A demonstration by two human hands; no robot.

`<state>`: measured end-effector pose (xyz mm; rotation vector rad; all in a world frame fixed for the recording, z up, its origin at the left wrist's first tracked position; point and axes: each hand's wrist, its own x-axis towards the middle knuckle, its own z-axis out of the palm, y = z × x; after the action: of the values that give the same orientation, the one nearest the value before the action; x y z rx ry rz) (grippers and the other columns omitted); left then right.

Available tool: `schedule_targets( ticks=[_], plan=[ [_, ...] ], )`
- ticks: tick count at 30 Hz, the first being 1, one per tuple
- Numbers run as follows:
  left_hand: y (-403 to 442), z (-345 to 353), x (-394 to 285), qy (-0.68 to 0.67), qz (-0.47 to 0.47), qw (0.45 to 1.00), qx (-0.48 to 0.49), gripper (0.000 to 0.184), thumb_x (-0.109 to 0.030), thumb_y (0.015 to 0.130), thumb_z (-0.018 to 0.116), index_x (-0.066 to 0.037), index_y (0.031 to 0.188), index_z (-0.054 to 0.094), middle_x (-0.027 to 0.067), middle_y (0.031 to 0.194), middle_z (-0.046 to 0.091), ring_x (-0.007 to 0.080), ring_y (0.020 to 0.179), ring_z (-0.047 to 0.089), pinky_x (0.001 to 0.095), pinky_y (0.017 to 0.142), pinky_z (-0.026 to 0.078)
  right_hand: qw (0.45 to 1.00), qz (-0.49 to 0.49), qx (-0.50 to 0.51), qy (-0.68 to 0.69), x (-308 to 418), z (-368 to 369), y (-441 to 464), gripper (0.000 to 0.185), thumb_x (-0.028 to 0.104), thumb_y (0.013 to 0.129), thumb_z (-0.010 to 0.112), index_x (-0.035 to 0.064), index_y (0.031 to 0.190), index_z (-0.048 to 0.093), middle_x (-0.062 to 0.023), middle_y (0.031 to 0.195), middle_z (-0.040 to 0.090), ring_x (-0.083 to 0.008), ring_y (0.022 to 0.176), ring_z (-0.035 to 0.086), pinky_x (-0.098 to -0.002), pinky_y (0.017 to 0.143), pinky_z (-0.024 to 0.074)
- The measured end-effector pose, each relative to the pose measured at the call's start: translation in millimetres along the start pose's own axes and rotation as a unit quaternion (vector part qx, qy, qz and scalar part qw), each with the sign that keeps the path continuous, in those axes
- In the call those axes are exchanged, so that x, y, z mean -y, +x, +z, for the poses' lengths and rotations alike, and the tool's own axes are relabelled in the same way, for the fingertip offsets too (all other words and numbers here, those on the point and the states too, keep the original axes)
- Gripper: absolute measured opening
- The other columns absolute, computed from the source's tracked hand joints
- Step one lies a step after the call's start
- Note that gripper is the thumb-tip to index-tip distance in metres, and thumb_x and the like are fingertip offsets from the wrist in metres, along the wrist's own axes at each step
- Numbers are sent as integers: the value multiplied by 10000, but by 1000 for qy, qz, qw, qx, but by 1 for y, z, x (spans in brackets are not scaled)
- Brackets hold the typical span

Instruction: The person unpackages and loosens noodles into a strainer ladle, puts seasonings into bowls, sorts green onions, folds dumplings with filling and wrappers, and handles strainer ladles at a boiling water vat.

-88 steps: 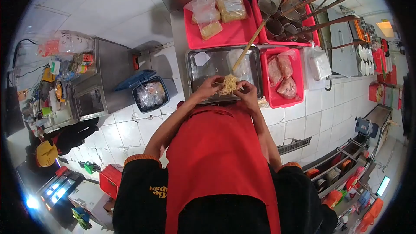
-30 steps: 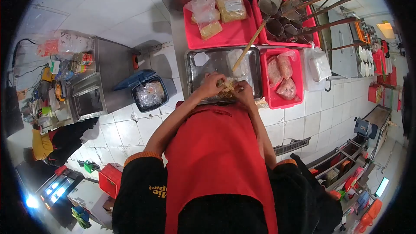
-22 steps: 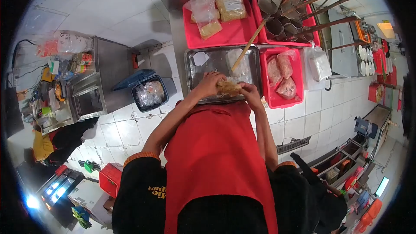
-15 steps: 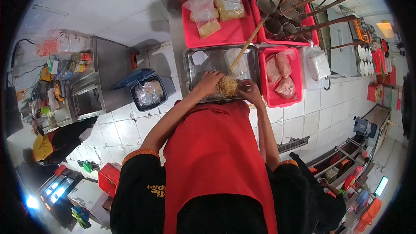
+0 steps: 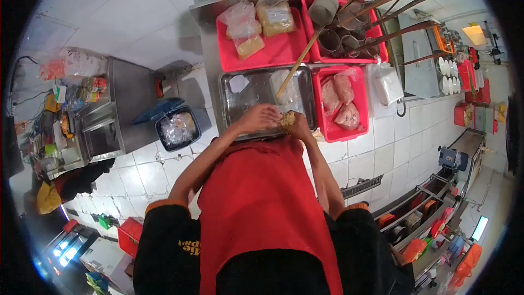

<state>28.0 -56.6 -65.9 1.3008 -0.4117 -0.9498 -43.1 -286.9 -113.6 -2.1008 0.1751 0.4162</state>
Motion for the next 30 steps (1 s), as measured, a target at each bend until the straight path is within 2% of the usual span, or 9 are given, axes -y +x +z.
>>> schedule_targets(
  ticks=[2, 6, 10, 15, 20, 21, 23, 25, 30],
  plan=[
    [-32, 1, -24, 35, 24, 998, -43, 311, -82, 904, 695, -28, 1180, 562, 99, 1186, 657, 188, 1087, 638, 338, 933, 526, 983, 44, 25, 176, 37, -43, -21, 488, 54, 708, 822, -49, 1118, 579, -104, 924, 697, -199, 872, 691, -322, 750, 585],
    [-80, -11, -35, 46, 23, 989, -140, 254, -87, 924, 670, -21, 1149, 572, 110, 1154, 670, 193, 1065, 652, 337, 914, 532, 961, 85, 2, 262, 82, -120, -22, 389, 55, 693, 824, -13, 1023, 630, -62, 920, 707, -136, 825, 677, -293, 718, 562],
    [-96, -28, -11, 18, 18, 962, -271, 171, -67, 949, 627, -6, 1103, 588, 112, 1096, 688, 179, 981, 671, 315, 871, 536, 978, -66, -87, 175, 115, -197, 17, 368, 80, 718, 820, -26, 1018, 636, -51, 897, 706, -136, 799, 673, -298, 687, 556],
    [-90, -27, -29, 65, 18, 947, -315, 143, -50, 954, 608, 6, 1084, 590, 106, 1055, 694, 171, 940, 672, 305, 837, 539, 993, -48, -97, 42, 135, -281, 106, 327, 160, 692, 838, 7, 934, 680, -69, 890, 726, -132, 777, 684, -315, 664, 537],
    [-86, -22, -19, 152, 13, 940, -305, 199, -104, 903, 684, -12, 1066, 617, 71, 940, 687, 135, 829, 662, 283, 737, 531, 975, -64, -139, -163, 101, -295, 194, 511, 256, 597, 856, -16, 994, 684, -168, 912, 726, -263, 824, 710, -374, 721, 545],
    [-89, -14, -34, 186, -28, 933, -305, 241, -118, 866, 702, -21, 1071, 619, 105, 949, 682, 211, 864, 671, 327, 776, 531, 940, -197, -185, -210, 69, -302, 221, 485, 251, 631, 836, -16, 1010, 692, -172, 894, 724, -296, 837, 703, -397, 742, 543],
    [-85, -17, -5, 250, -25, 922, -294, 309, -116, 842, 711, -28, 1115, 597, 141, 1029, 661, 266, 936, 654, 371, 827, 520, 925, -169, -251, -228, 124, -298, 183, 442, 228, 697, 819, -26, 1034, 689, -164, 877, 726, -262, 786, 700, -372, 709, 546],
    [-83, -18, 17, 310, -27, 907, -283, 380, -115, 818, 720, -36, 1160, 575, 176, 1108, 640, 321, 1009, 637, 415, 879, 508, 924, -213, -303, -93, 114, -304, 185, 322, 176, 802, 766, -13, 1051, 688, -112, 842, 724, -182, 741, 684, -324, 656, 541],
    [-64, -6, 26, 415, -38, 876, -244, 674, -110, 714, 767, -91, 1307, 448, 197, 1245, 516, 419, 1182, 503, 498, 1010, 424, 983, -102, -111, 104, 160, -276, 113, 160, 135, 913, 661, 9, 1006, 696, -9, 765, 671, -66, 659, 600, -255, 584, 497]
  ],
)
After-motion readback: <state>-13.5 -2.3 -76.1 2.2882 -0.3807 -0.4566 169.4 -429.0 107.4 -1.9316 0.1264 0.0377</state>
